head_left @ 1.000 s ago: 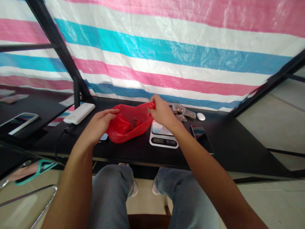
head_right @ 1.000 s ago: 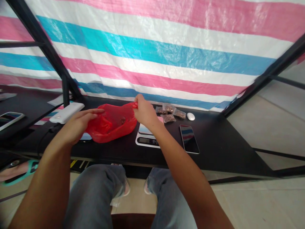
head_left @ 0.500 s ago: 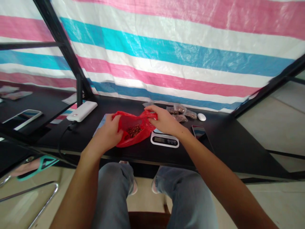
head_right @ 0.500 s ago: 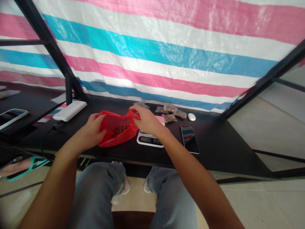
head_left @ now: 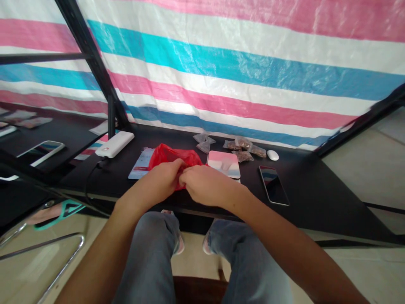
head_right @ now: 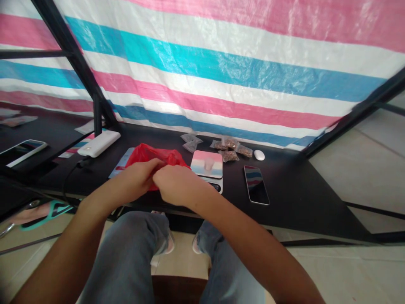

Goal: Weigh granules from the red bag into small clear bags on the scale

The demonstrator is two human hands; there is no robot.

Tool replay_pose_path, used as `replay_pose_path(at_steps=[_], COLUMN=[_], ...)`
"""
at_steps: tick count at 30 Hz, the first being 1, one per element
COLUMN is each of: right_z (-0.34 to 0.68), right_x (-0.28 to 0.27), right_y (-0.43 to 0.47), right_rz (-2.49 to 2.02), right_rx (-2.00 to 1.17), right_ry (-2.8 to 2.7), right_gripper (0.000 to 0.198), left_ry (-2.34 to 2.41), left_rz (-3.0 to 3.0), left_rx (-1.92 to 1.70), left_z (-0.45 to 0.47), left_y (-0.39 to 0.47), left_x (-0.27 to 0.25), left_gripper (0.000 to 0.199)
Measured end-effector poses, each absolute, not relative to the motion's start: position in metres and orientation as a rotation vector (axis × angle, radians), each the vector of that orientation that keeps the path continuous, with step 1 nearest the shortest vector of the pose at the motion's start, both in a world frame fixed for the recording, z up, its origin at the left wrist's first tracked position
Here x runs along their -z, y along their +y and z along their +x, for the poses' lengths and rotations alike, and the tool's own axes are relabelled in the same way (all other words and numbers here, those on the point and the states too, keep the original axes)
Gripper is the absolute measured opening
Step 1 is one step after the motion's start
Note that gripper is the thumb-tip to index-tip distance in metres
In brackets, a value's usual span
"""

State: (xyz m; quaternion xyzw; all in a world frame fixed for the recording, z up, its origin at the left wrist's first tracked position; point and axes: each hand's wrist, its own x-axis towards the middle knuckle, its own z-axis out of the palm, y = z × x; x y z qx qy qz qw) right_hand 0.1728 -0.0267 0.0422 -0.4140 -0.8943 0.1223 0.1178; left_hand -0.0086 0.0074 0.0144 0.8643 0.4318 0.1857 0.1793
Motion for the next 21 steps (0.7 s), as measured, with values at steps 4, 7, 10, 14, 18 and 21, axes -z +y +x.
replay_pose_path(at_steps=[4,7,10,14,18,21], right_z=[0.175,0.172,0.171,0.177,0.180,0.181], right_x=[-0.033,-0.037,-0.036,-0.024,-0.014,-0.014], right_y=[0.002,0.015,0.027,0.043,0.052,0.055], right_rz=[-1.565,-1.695,-1.590,-1.373,-1.346,-1.348], right_rx=[-0.186,-0.080,-0.114,-0.179,-0.225,-0.356], right_ry=[-2.627,-2.684,-2.822,-2.925,-2.914,-2.916], right_gripper=[0.027,0.029,0.030,0.042,0.049,0.049], left_ry=[1.527,1.705,1.749,1.511,1.238,1.265], left_rz=[2.518,2.559,2.562,2.724,2.750,2.642], left_rx=[-0.134,0.027,0.050,-0.124,-0.313,-0.286], left_z=[-0.006,-0.007,-0.012,-0.023,-0.029,-0.030], left_y=[0.013,0.009,0.005,0.009,0.015,0.016], left_x=[-0.001,-0.008,-0.012,0.001,0.018,0.020], left_gripper=[0.033,0.040,0.035,0.050,0.070,0.075])
